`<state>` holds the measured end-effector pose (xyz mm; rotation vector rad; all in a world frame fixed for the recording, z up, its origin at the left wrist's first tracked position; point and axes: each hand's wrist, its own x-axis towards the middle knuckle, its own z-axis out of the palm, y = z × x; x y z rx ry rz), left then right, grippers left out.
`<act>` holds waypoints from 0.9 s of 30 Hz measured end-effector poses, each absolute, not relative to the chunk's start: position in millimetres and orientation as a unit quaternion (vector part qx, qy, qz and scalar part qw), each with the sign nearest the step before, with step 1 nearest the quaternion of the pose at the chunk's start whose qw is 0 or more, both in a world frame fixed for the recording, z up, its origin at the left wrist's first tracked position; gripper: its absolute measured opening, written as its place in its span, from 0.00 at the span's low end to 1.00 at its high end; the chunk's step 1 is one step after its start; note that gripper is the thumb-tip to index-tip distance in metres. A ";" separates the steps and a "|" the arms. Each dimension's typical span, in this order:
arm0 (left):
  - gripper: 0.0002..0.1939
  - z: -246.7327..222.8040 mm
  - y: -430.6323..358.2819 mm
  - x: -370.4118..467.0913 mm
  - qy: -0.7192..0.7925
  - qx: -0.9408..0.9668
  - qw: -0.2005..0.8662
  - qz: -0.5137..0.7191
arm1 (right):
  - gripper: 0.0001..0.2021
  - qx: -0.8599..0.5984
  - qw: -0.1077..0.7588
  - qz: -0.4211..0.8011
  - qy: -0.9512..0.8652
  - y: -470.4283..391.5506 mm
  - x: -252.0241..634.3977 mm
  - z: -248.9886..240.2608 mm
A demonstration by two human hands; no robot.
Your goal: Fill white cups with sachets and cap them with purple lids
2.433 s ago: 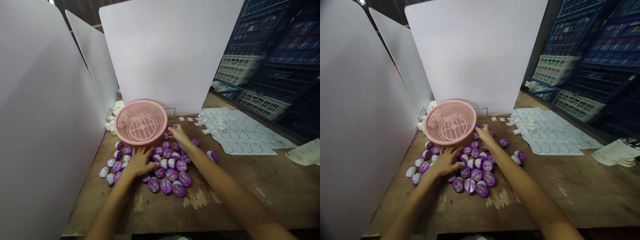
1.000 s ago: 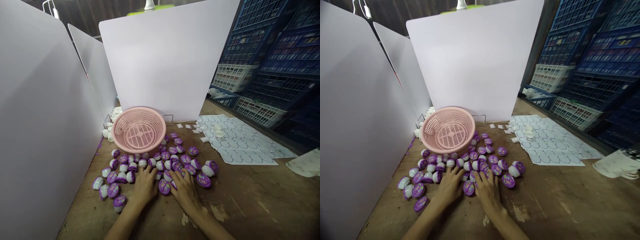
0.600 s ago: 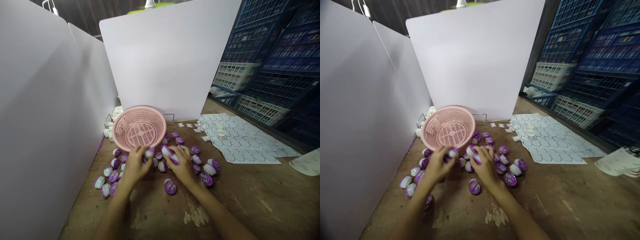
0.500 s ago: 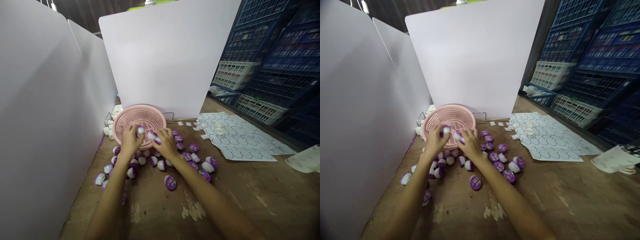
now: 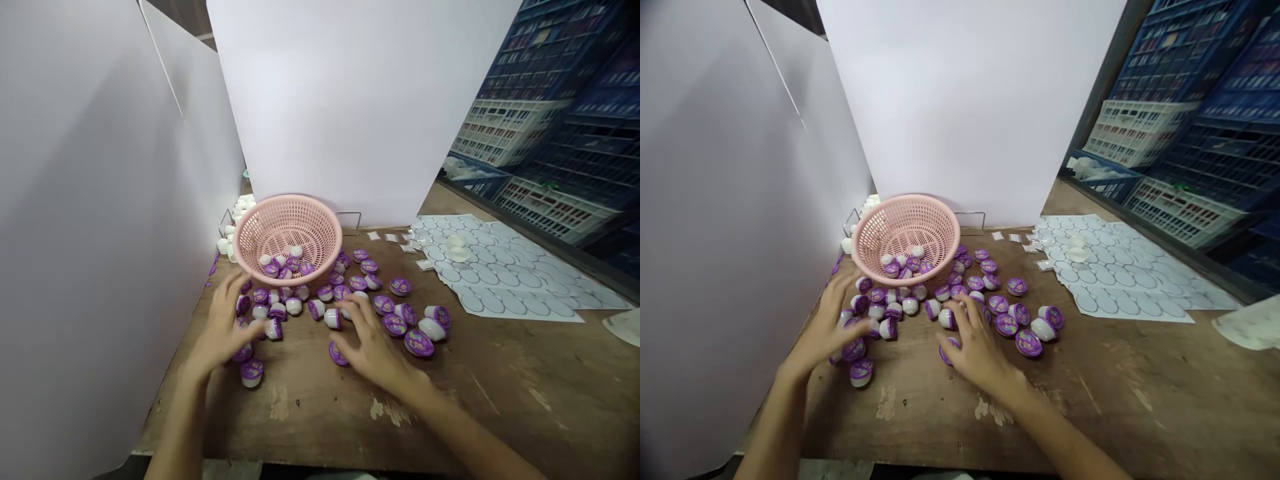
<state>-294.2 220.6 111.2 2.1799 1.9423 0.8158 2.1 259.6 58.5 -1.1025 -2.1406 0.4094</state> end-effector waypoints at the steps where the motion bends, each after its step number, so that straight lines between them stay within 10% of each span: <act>1: 0.48 100.5 194.2 -303.5 0.664 0.712 0.078 0.216 | 0.25 -0.435 0.314 0.160 -0.828 245.3 10.2 45.4; 11: 0.55 44.8 181.8 -297.4 0.674 0.727 0.090 0.101 | 0.36 -0.437 0.158 0.149 -0.873 273.3 -51.9 29.6; 27: 0.27 26.4 203.7 -226.5 0.692 0.691 -0.023 0.208 | 0.24 -0.515 0.118 0.181 -0.830 282.0 -73.5 33.2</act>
